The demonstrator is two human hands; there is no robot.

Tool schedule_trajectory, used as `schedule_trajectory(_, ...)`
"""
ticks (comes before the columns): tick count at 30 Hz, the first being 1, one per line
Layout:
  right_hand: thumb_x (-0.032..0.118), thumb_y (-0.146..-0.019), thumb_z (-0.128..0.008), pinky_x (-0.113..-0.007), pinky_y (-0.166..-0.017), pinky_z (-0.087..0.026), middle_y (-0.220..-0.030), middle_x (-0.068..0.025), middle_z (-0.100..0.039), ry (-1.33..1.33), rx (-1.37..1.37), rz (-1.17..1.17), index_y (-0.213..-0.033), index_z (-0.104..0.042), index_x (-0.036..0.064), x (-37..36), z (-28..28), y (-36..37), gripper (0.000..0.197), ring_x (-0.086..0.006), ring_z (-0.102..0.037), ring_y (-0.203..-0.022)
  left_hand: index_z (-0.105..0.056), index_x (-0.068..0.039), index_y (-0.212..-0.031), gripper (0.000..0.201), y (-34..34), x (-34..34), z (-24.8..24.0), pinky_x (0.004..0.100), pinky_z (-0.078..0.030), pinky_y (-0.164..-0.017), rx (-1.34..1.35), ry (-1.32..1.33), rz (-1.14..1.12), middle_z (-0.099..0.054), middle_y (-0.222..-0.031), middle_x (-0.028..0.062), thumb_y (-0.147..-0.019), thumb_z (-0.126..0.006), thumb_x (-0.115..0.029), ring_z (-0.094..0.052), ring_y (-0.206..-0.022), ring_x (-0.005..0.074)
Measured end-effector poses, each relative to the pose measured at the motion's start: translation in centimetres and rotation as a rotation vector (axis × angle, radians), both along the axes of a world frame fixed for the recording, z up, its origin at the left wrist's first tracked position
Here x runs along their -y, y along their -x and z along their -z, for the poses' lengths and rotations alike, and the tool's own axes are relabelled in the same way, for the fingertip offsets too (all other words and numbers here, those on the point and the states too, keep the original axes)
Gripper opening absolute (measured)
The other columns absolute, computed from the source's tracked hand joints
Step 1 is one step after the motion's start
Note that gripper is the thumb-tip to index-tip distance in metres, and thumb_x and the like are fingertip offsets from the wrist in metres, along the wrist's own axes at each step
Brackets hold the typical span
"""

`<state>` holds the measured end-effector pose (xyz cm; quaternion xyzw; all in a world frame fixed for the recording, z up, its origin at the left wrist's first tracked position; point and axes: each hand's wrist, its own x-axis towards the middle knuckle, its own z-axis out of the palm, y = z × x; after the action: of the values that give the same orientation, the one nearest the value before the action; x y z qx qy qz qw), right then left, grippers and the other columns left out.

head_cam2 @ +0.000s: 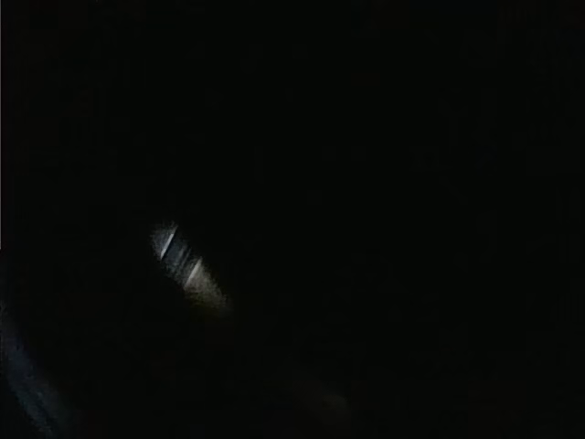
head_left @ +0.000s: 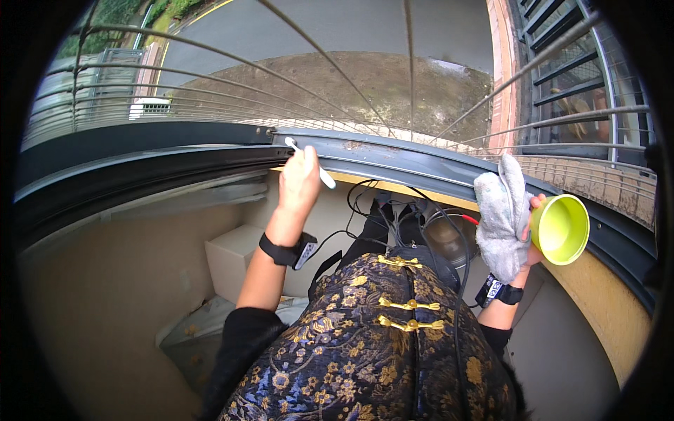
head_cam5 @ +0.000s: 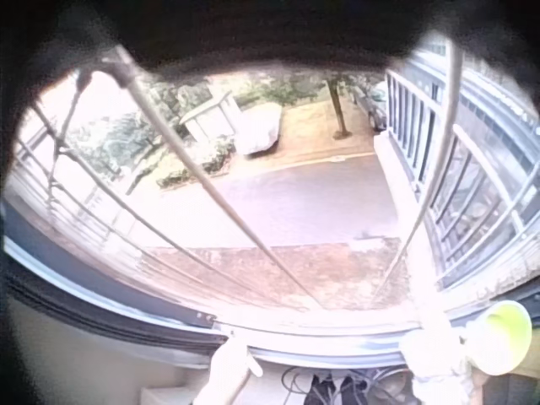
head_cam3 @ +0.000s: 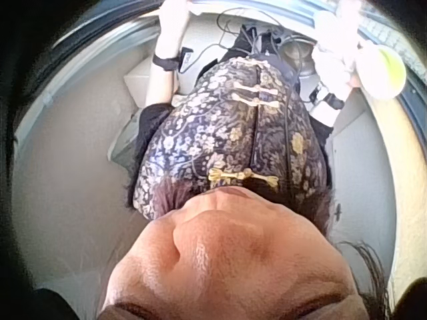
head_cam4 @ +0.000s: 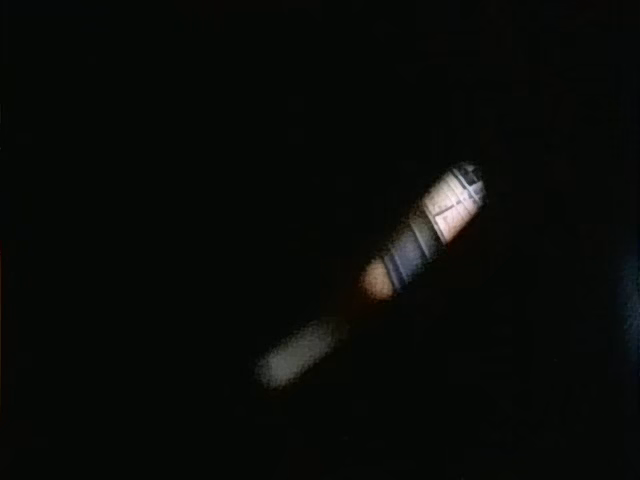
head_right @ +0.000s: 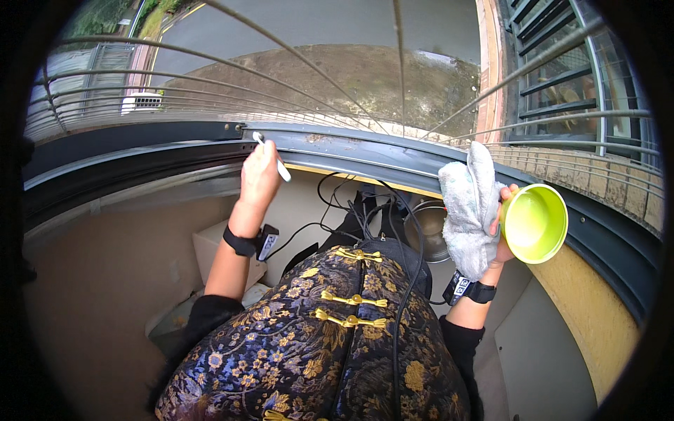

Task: The person wipes the balcony glass panels with a cloth, then moves to the window frame and uses a toothbrush with a cleaning solution to scrub the track. They wipe the frame with the cloth and continue scrubbing the track along its length.

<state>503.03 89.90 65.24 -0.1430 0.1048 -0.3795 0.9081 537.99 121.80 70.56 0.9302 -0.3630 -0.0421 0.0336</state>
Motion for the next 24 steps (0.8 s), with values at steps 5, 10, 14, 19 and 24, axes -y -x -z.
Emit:
schedule_trajectory(5,0.035,-0.088,-0.061,-0.035,-0.052,-0.06,-0.125,-0.0229,-0.035,0.03,0.002,0.006,-0.132,-0.03,-0.0092,-0.1,0.0,-0.3,0.07,-0.0339,-0.037,-0.119,-0.048,-0.005,-0.081,0.013,5.3,1.9,0.8,0.0395,-0.048,-0.059,-0.08,0.246,0.195,-0.055,-0.07,0.0104,-0.076,-0.06,-0.003,-0.058,-0.066,0.0302)
schedule_trajectory(10,0.037,-0.086,-0.064,-0.034,-0.05,-0.059,-0.125,-0.0225,-0.035,0.055,-0.082,-0.002,-0.132,-0.034,-0.0071,0.1,0.5,0.1,0.07,-0.032,-0.038,-0.117,-0.055,0.001,-0.092,0.021,5.8,2.7,-1.0,0.0374,-0.048,-0.058,-0.067,0.509,0.377,-0.053,-0.068,0.0103,-0.072,-0.062,0.004,-0.056,-0.064,0.0289)
schedule_trajectory(14,0.043,-0.085,-0.064,-0.029,-0.048,-0.056,-0.122,-0.0222,-0.039,0.05,-0.078,0.001,-0.133,-0.035,-0.0067,0.2,0.9,0.2,0.075,-0.0319,-0.042,-0.112,-0.053,0.001,-0.09,0.014,3.7,1.2,-1.4,0.0386,-0.047,-0.054,0.098,0.286,0.123,-0.053,-0.069,0.0138,-0.078,-0.06,0.003,-0.057,-0.062,0.0309)
schedule_trajectory(19,0.045,-0.086,-0.062,-0.026,-0.047,-0.053,-0.124,-0.0241,-0.04,0.037,-0.05,-0.052,-0.134,-0.037,-0.0047,0.3,1.2,0.4,0.073,-0.0304,-0.044,-0.109,-0.048,-0.006,-0.081,0.015,5.7,3.6,1.8,0.0365,-0.048,-0.057,0.09,0.236,0.216,-0.051,-0.071,0.0105,-0.077,-0.062,-0.004,-0.057,-0.064,0.0278)
schedule_trajectory(24,0.048,-0.086,-0.06,-0.027,-0.049,-0.053,-0.126,-0.0249,-0.041,0.085,-0.111,0.008,-0.134,-0.038,-0.0033,0.1,1.1,0.2,0.073,-0.0306,-0.044,-0.11,-0.05,-0.005,-0.083,0.016,9.0,6.2,1.8,0.0354,-0.048,-0.055,0.019,0.289,0.301,-0.049,-0.072,0.0092,-0.075,-0.064,-0.006,-0.056,-0.064,0.0255)
